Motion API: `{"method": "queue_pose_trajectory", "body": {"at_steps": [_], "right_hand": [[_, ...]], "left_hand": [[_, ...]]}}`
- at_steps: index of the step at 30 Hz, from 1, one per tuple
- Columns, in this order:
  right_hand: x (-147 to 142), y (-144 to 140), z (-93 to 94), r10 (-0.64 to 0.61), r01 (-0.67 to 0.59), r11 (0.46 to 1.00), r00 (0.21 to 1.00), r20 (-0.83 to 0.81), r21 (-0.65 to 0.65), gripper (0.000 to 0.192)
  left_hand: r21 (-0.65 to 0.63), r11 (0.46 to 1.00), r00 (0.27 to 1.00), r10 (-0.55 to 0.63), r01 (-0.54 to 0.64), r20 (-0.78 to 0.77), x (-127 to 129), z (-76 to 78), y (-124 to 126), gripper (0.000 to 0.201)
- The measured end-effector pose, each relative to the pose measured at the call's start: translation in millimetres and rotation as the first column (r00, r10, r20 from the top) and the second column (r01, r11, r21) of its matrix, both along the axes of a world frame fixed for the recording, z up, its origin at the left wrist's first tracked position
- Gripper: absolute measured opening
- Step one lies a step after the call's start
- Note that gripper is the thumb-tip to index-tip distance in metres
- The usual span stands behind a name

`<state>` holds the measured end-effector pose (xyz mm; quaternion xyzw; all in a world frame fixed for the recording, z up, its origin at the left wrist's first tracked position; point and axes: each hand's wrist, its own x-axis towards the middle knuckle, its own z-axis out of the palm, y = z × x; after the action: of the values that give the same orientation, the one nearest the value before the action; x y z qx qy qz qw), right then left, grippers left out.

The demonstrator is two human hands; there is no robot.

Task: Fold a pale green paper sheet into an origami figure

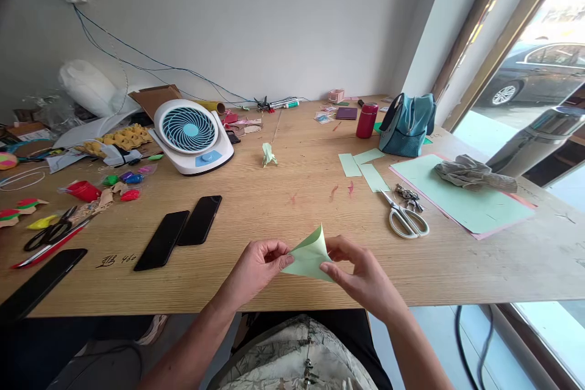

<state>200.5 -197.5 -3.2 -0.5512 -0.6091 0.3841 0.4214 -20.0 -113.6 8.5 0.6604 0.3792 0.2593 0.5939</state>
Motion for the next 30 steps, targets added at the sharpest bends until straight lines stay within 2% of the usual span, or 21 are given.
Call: {"method": "queue_pose_trajectory", "body": {"at_steps": [2, 7, 11, 15, 20, 24, 27, 30], "right_hand": [[-6, 1, -5.5, 0.021, -0.023, 0.998, 0.999, -0.031, -0.06, 0.031], [-14, 3, -11.8, -0.021, 0.004, 0.99, 0.993, -0.119, -0.143, 0.04], [-18, -2, -14.2, -0.114, 0.08, 0.979, 0.977, -0.181, -0.187, 0.047], [-23, -5, -15.9, -0.174, 0.136, 0.972, 0.966, -0.194, -0.192, 0.047], [-25, -6, -25.9, -0.216, 0.177, 0.966, 0.953, -0.212, -0.188, 0.047], [-30, -5, -36.9, -0.246, 0.214, 0.963, 0.946, -0.209, -0.165, 0.047], [-32, -6, -43.1, -0.244, 0.214, 0.965, 0.947, -0.211, -0.153, 0.043], [-24, -11, -46.6, -0.201, 0.181, 0.977, 0.958, -0.204, -0.115, 0.034]], "left_hand": [[-0.003, 1.0, 1.0, -0.017, 0.017, 0.0, 2, 0.2, -1, 0.021], [0.066, 0.997, 0.998, -0.043, 0.046, -0.041, 5, -4.3, -3, 0.019], [0.216, 0.972, 0.988, -0.066, 0.096, -0.143, 6, -3.3, -4, 0.011], [0.377, 0.91, 0.962, -0.071, 0.17, -0.263, 9, 4.2, -6, 0.009], [0.477, 0.841, 0.914, -0.047, 0.253, -0.402, 12, 7.7, -6, 0.008], [0.608, 0.73, 0.853, 0.066, 0.313, -0.518, 23, 2.6, -12, 0.008], [0.673, 0.659, 0.802, 0.176, 0.335, -0.571, 32, -3.6, -16, 0.018], [0.71, 0.589, 0.794, 0.181, 0.384, -0.58, 35, -8.6, -13, 0.023]]}}
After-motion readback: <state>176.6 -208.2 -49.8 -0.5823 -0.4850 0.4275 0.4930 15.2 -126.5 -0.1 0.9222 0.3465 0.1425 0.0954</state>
